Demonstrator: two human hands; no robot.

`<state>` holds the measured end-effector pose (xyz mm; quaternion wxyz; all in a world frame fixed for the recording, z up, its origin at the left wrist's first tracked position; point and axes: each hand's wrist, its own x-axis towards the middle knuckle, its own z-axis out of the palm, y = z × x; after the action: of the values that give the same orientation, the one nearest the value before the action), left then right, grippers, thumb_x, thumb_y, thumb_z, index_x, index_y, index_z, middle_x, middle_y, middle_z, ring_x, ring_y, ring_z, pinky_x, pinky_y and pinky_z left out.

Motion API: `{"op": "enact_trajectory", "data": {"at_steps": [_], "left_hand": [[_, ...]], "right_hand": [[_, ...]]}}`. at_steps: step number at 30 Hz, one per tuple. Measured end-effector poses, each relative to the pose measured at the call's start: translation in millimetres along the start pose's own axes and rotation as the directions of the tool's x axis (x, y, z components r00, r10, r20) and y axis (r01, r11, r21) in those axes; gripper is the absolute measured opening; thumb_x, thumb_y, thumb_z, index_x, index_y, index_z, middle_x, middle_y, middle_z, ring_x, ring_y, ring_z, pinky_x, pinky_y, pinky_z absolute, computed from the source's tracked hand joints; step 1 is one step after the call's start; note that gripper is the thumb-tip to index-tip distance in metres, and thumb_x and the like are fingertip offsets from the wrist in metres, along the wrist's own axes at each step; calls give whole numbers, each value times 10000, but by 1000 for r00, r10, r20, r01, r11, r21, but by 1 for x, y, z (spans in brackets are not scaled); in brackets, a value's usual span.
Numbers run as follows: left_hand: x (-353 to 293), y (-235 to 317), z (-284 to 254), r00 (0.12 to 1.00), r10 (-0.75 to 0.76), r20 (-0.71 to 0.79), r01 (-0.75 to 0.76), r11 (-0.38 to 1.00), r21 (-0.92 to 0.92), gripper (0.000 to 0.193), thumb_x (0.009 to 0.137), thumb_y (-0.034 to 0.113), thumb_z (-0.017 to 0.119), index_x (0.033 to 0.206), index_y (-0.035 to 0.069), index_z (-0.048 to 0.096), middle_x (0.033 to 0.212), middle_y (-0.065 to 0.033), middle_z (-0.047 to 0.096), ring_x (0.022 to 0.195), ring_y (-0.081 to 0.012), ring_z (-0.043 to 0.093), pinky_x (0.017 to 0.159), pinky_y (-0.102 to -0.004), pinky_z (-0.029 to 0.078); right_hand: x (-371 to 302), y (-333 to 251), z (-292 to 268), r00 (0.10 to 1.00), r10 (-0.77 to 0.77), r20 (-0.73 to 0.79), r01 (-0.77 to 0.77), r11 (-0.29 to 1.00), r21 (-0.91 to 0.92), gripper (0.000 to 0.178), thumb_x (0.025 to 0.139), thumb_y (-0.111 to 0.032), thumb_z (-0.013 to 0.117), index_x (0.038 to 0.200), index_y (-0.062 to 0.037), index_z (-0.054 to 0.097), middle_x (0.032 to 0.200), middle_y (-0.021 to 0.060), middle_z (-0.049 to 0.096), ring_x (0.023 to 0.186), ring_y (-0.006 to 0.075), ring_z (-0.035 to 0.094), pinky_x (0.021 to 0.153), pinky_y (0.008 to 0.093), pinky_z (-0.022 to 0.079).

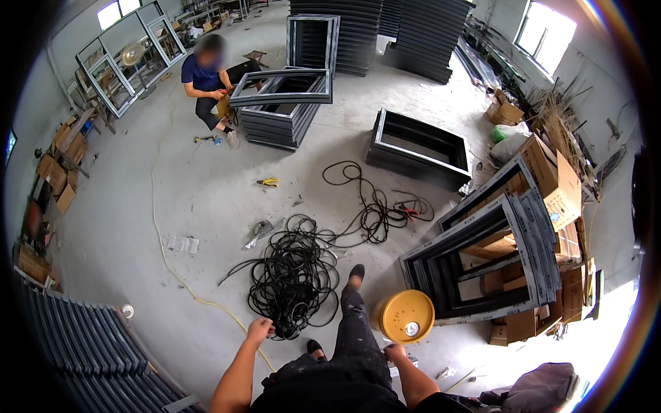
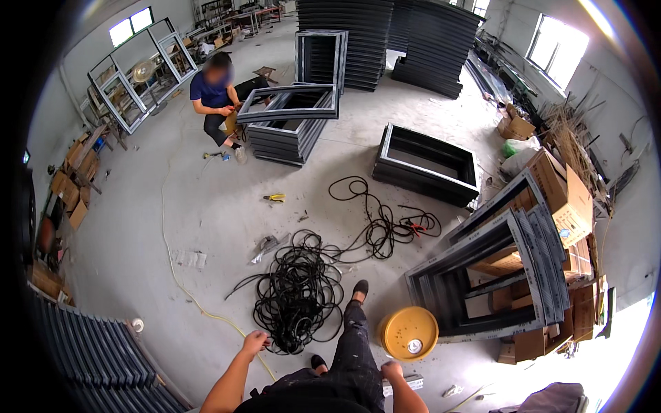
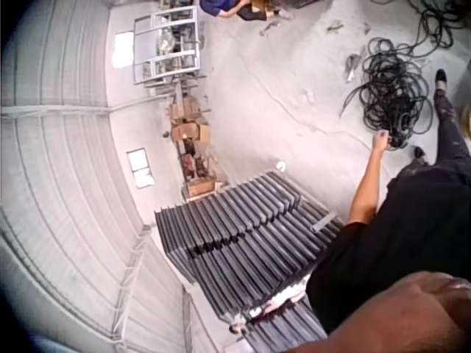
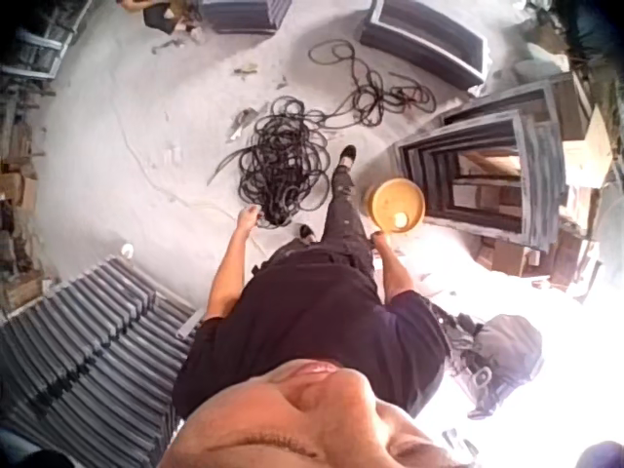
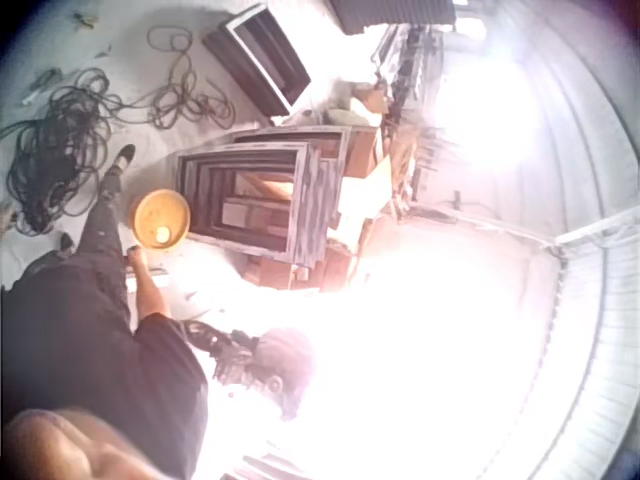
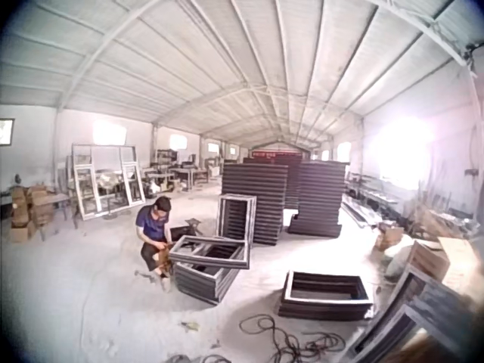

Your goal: The person fits a rubber seal into the groove of a metal window frame by hand, trims the excess with pliers, and then carries the frame across a warehouse to stack it on a pallet.

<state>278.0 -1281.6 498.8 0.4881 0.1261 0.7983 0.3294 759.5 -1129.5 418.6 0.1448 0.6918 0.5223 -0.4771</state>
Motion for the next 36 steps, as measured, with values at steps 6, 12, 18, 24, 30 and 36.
{"op": "enact_trajectory", "data": {"at_steps": [6, 12, 18, 24, 30, 36], "left_hand": [[56, 15, 46, 968, -57, 244, -136, 696, 705, 424, 855, 449, 548, 1042, 87, 667, 1070, -178, 662, 1031, -359, 613, 889, -437, 482], [105, 197, 88, 949, 17, 315, -280, 505, 816, 356, 892, 384, 521, 976, 66, 658, 971, -194, 671, 942, -388, 630, 814, -487, 497], [170, 386, 103, 925, 311, 220, -364, 554, 749, 233, 829, 301, 660, 931, 91, 663, 912, -156, 661, 869, -365, 632, 751, -462, 491], [269, 500, 99, 876, 156, 457, -397, 772, 497, 225, 863, 273, 630, 930, 60, 658, 870, -146, 667, 854, -320, 638, 763, -398, 481], [405, 602, 146, 584, -152, 797, -582, 606, 542, 355, 905, 376, 575, 979, 37, 653, 911, -139, 668, 874, -276, 631, 775, -374, 469], [482, 714, 180, 550, -351, 758, -715, 273, 644, 333, 891, 396, 552, 974, 99, 678, 956, -143, 678, 927, -342, 640, 760, -451, 495]], "right_hand": [[97, -18, 0, 993, 88, 80, -84, 995, -50, 343, 780, -336, 618, 1005, -99, 719, 1014, 161, 692, 972, 275, 666, 851, 389, 506], [188, -156, -118, 993, -56, 103, 91, 923, -373, 342, 871, -374, 555, 1060, -137, 714, 1058, 145, 690, 945, 280, 673, 846, 409, 510], [224, -307, -253, 982, -48, 181, -72, 796, 601, 262, 839, -161, 634, 1010, 36, 650, 853, 128, 692, 685, 170, 671, 600, 290, 533], [245, -379, -268, 924, -302, 236, 265, 948, 175, 386, 795, -303, 729, 1051, -21, 674, 848, 98, 689, 743, 182, 659, 686, 317, 532], [318, -431, -298, 960, -208, 188, 204, 978, 38, 350, 761, -390, 745, 921, -81, 710, 835, 100, 698, 797, 230, 669, 752, 364, 515], [302, -566, -355, 970, -144, -196, 108, 977, -185, 276, 843, -298, 632, 878, -25, 610, 826, 209, 647, 827, 393, 628, 734, 478, 490]]}}
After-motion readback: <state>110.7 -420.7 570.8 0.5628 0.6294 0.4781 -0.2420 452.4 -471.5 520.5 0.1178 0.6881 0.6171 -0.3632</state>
